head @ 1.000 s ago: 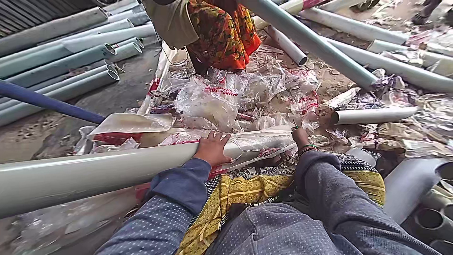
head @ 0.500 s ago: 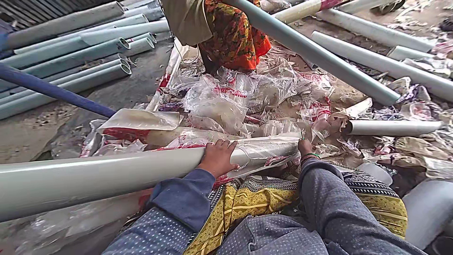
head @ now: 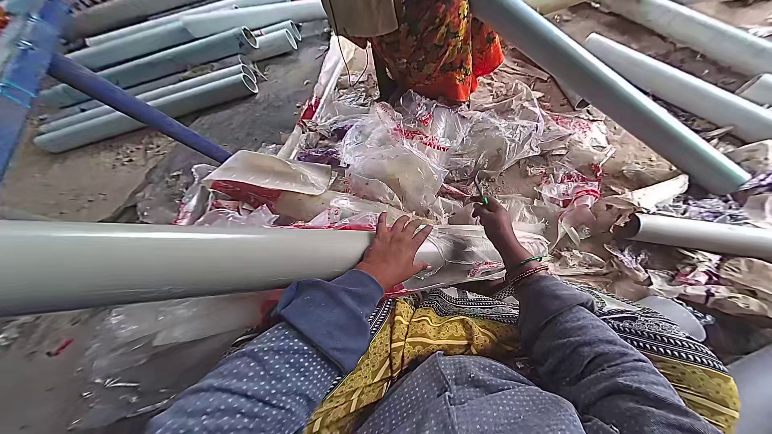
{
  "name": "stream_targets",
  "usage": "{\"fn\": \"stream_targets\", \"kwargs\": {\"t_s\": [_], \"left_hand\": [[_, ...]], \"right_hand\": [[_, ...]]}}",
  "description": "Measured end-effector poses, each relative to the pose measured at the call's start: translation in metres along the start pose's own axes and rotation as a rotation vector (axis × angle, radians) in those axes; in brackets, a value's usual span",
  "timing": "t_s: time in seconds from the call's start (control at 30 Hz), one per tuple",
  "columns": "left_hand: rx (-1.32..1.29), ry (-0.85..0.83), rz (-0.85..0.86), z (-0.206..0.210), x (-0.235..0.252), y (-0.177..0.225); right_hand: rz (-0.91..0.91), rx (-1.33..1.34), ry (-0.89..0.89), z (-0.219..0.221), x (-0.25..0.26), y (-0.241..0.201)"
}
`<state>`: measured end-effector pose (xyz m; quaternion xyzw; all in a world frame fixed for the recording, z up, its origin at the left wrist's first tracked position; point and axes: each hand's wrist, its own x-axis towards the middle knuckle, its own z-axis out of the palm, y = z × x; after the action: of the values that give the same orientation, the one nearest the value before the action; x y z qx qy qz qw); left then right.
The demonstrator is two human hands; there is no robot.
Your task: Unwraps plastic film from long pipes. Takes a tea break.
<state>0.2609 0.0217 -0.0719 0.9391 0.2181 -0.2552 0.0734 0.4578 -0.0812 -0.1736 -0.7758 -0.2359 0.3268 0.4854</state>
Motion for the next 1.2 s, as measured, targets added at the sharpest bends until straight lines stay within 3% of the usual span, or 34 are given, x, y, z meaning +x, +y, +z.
{"fn": "stream_targets", "kwargs": {"t_s": [0.2,0.37,0.47,0.53,0.6,0.73,0.93,1.2], "left_hand": [[-0.125,0.453,0.063,-0.004,-0.030,-0.031],[-0.093,0.861,-0.107,-0.024,-0.087,-0.089],[-0.094,1.023,-0.277,-0.026,-0.119,-0.112],[-0.092,1.026,-0.356,-0.024,-0.132,-0.121],[-0.075,0.915,-0.393,-0.017,-0.140,-0.130],[0.012,0.790,-0.381,-0.009,-0.140,-0.132],[0.028,0.816,-0.360,-0.006,-0.143,-0.131],[0.070,0.940,-0.276,0.007,-0.138,-0.138]], "right_hand": [[-0.109,-0.060,-0.270,0.025,-0.028,-0.033],[-0.208,-0.267,-0.414,0.037,-0.037,-0.048],[-0.189,-0.365,-0.437,0.048,-0.042,-0.052],[-0.169,-0.340,-0.421,0.054,-0.042,-0.050],[-0.190,-0.339,-0.388,0.057,-0.045,-0.051],[-0.159,-0.352,-0.280,0.065,-0.053,-0.055],[-0.089,-0.609,-0.103,0.079,-0.075,-0.072],[0.034,-0.698,-0.049,0.089,-0.068,-0.077]]}}
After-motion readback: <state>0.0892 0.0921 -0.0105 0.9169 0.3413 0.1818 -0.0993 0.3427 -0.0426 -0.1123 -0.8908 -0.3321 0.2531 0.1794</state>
